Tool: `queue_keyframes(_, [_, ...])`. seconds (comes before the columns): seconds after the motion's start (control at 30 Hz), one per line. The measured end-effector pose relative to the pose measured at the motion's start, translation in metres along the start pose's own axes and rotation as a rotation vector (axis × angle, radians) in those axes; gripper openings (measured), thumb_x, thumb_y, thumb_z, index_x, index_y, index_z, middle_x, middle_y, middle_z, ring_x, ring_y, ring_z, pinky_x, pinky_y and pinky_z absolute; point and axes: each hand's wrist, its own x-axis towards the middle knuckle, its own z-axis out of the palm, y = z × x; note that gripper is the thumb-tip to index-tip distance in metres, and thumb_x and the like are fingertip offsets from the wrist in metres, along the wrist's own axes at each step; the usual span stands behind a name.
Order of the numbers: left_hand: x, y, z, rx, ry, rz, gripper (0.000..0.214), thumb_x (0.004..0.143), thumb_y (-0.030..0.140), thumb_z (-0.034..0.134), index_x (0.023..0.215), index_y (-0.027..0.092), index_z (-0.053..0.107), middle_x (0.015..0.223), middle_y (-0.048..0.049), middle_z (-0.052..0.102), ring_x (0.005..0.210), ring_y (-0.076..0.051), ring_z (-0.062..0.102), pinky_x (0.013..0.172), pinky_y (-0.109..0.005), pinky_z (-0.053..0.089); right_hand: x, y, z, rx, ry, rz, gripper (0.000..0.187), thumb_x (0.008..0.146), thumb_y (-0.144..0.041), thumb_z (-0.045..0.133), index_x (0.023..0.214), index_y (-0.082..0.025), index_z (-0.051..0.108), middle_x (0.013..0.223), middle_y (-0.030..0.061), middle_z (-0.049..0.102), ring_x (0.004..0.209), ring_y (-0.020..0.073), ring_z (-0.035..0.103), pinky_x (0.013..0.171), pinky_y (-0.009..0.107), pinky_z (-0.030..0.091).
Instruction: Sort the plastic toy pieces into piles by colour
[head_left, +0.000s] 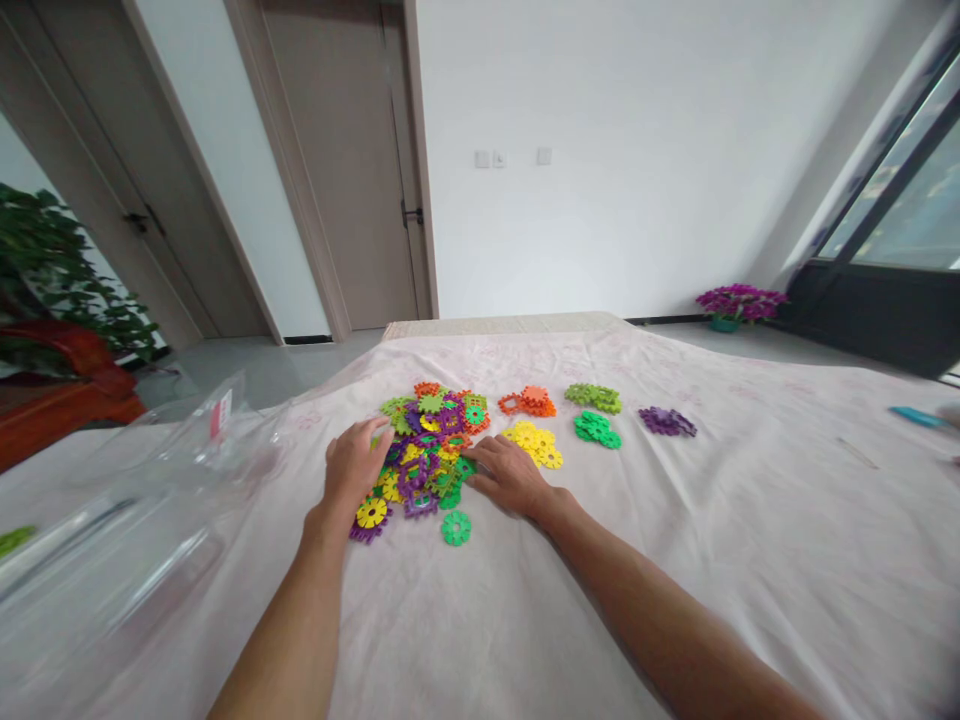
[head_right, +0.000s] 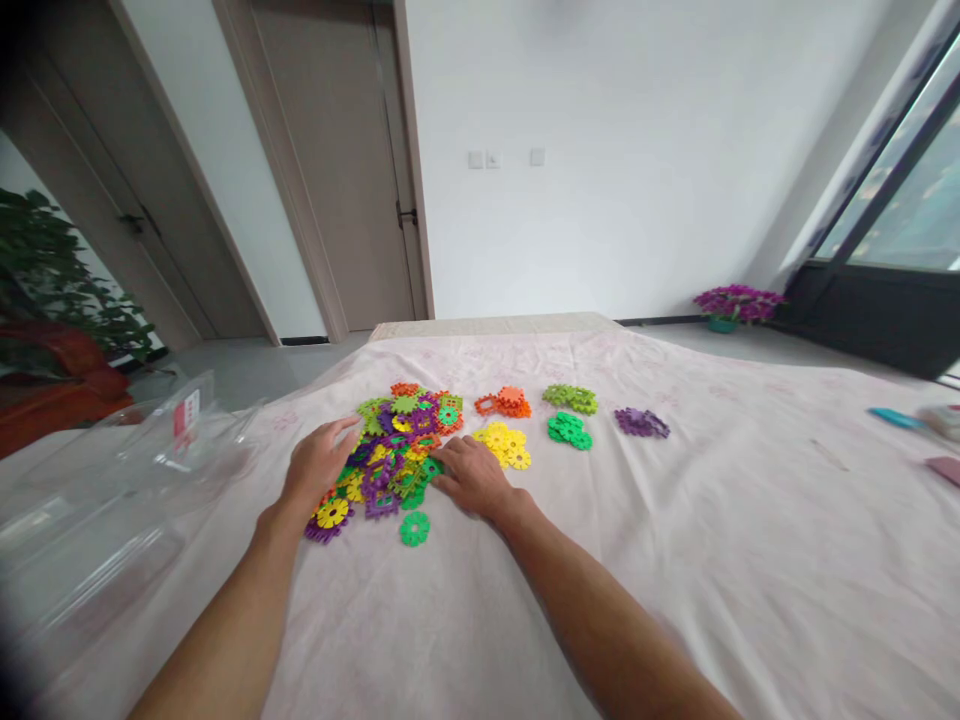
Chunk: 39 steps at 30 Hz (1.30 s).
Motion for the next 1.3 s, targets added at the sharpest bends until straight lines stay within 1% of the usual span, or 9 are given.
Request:
queue_keyframes(0.1, [-0.005,-0.042,0.009,-0.100,-0.133,-0.021,0.045,0.091,0.046,0.042,0.122,0.021,0.064,0.127,-0.0058,0.065,0.121,-0.024,0.056,0.106,-0.037,0.040,0.003,0.000,0.002,-0.001,0.000,0.040,0.038,0.086,-0.043,0.065,0.118,-0.023,0.062,0.102,0.0066,0.063,0.093,0.0204,0.053,0.081,0.031,0.039])
queue_keyframes(0.2, [-0.006,-0.058,0.016,-0.197,-0.154,-0.035,0.050,0.092,0.049,0.037,0.127,0.023,0.060,0.131,-0.0038,0.063,0.122,-0.022,0.056,0.107,-0.036,0.039,0.004,0.001,0.008,0.058,0.029,0.086,0.030,0.082,-0.037,0.070,0.106,-0.021,0.063,0.094,0.0043,0.063,0.088,0.0188,0.054,0.077,0.028,0.039])
queue_keyframes(0.37, [-0.002,-0.051,0.018,-0.135,-0.193,-0.052,0.048,0.086,0.050,0.048,0.126,0.025,0.062,0.130,-0.0041,0.064,0.122,-0.024,0.056,0.106,-0.035,0.040,0.002,0.008,0.013,0.189,0.152,0.152,0.007,0.088,-0.025,0.061,0.092,-0.021,0.064,0.085,0.0008,0.065,0.079,0.0148,0.057,0.073,0.025,0.040])
queue_keyframes(0.5, [-0.003,-0.049,0.018,-0.151,-0.161,-0.086,0.049,0.085,0.050,0.050,0.124,0.024,0.064,0.126,-0.0039,0.066,0.116,-0.024,0.060,0.101,-0.034,0.045,-0.001,0.032,0.001,0.170,0.380,0.242,0.015,0.092,-0.027,0.052,0.090,-0.021,0.066,0.089,0.0030,0.068,0.086,0.0171,0.059,0.081,0.028,0.041])
queue_keyframes(0.67, [-0.003,-0.051,0.019,-0.165,-0.133,-0.109,0.048,0.082,0.050,0.054,0.121,0.024,0.066,0.122,-0.0038,0.068,0.110,-0.023,0.064,0.094,-0.032,0.049,-0.016,0.086,-0.024,0.067,0.637,0.556,0.024,0.089,-0.033,0.049,0.088,-0.020,0.069,0.089,0.0053,0.069,0.084,0.0200,0.059,0.078,0.030,0.042])
queue_keyframes(0.83, [-0.003,-0.051,0.020,-0.168,-0.140,-0.120,0.050,0.083,0.052,0.053,0.123,0.024,0.064,0.124,-0.0040,0.067,0.109,-0.023,0.064,0.092,-0.031,0.050,-0.044,0.128,-0.043,-0.020,0.708,0.896,0.029,0.087,-0.036,0.048,0.094,-0.022,0.071,0.086,0.0047,0.069,0.079,0.0201,0.057,0.072,0.030,0.040])
queue_keyframes(0.93, [-0.002,-0.053,0.022,-0.165,-0.148,-0.113,0.052,0.084,0.054,0.050,0.124,0.024,0.063,0.126,-0.0046,0.066,0.111,-0.023,0.063,0.093,-0.032,0.049,-0.055,0.139,-0.049,-0.156,0.770,0.977,0.031,0.087,-0.034,0.046,0.095,-0.021,0.072,0.091,0.0081,0.068,0.085,0.0224,0.055,0.079,0.035,0.040])
queue_keyframes(1.1, [-0.001,-0.056,0.026,-0.139,-0.151,-0.103,0.052,0.086,0.056,0.047,0.124,0.024,0.062,0.127,-0.0048,0.065,0.114,-0.023,0.061,0.096,-0.032,0.047,-0.046,0.127,-0.045,-0.194,0.828,0.752,0.028,0.090,-0.029,0.046,0.097,-0.019,0.071,0.094,0.0086,0.067,0.092,0.0228,0.055,0.087,0.036,0.040])
queue_keyframes(1.3, [0.001,-0.059,0.028,-0.097,-0.154,-0.122,0.053,0.085,0.059,0.047,0.124,0.025,0.062,0.127,-0.0054,0.065,0.115,-0.024,0.060,0.098,-0.034,0.045,-0.014,0.063,-0.015,-0.016,0.486,0.246,0.020,0.091,-0.021,0.051,0.096,-0.022,0.071,0.091,0.0057,0.067,0.088,0.0187,0.059,0.080,0.029,0.044])
